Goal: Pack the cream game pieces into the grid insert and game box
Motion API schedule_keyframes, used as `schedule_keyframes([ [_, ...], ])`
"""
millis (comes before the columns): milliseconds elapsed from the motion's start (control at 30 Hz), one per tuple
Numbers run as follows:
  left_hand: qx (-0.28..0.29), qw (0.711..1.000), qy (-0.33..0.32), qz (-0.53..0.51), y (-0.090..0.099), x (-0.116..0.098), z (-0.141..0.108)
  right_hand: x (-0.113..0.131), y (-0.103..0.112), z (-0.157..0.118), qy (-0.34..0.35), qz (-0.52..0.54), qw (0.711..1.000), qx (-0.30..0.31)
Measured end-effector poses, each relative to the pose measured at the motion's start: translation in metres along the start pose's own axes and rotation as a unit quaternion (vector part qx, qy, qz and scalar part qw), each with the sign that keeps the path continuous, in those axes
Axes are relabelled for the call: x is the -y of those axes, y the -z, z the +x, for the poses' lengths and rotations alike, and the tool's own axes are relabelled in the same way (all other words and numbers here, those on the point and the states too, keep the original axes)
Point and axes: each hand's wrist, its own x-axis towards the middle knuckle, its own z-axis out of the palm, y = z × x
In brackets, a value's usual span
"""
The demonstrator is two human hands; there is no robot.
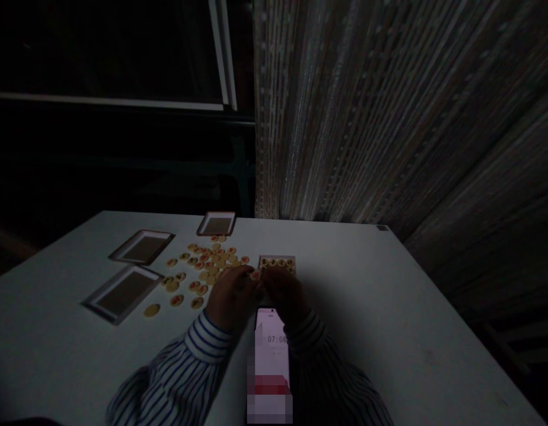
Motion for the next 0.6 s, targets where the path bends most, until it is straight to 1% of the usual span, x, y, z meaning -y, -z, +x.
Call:
schedule_keyframes([
  [67, 0.004, 1.0, -0.003, -0.005, -0.006, -0.002, 0.003, 0.0, 0.002, 0.001, -0.024, 0.035, 0.999, -0.014],
  [167, 0.014, 1.0, -0.013, -0.013, -0.014, -0.003, 0.005, 0.001, 0.006, 0.003, -0.049, 0.073, 0.996, -0.017],
  [267, 0.019, 0.999, -0.019, -0.018, -0.02, -0.004, 0.005, 0.0, 0.008, 0.004, -0.068, 0.085, 0.994, -0.028],
  [367, 0.013, 0.998, -0.017, -0.064, -0.023, -0.003, 0.003, -0.003, 0.01, 0.005, -0.071, 0.076, 0.994, -0.035],
  [400, 0.009, 0.996, -0.004, -0.087, -0.024, -0.002, 0.002, -0.005, 0.011, 0.005, -0.069, 0.07, 0.995, -0.033],
  [467, 0.002, 0.99, 0.053, -0.134, -0.027, 0.001, -0.001, -0.006, 0.011, 0.004, -0.065, 0.058, 0.996, -0.026],
  [600, 0.009, 0.956, 0.187, -0.228, -0.031, 0.005, -0.005, -0.006, 0.011, 0.003, -0.064, 0.033, 0.997, 0.002],
])
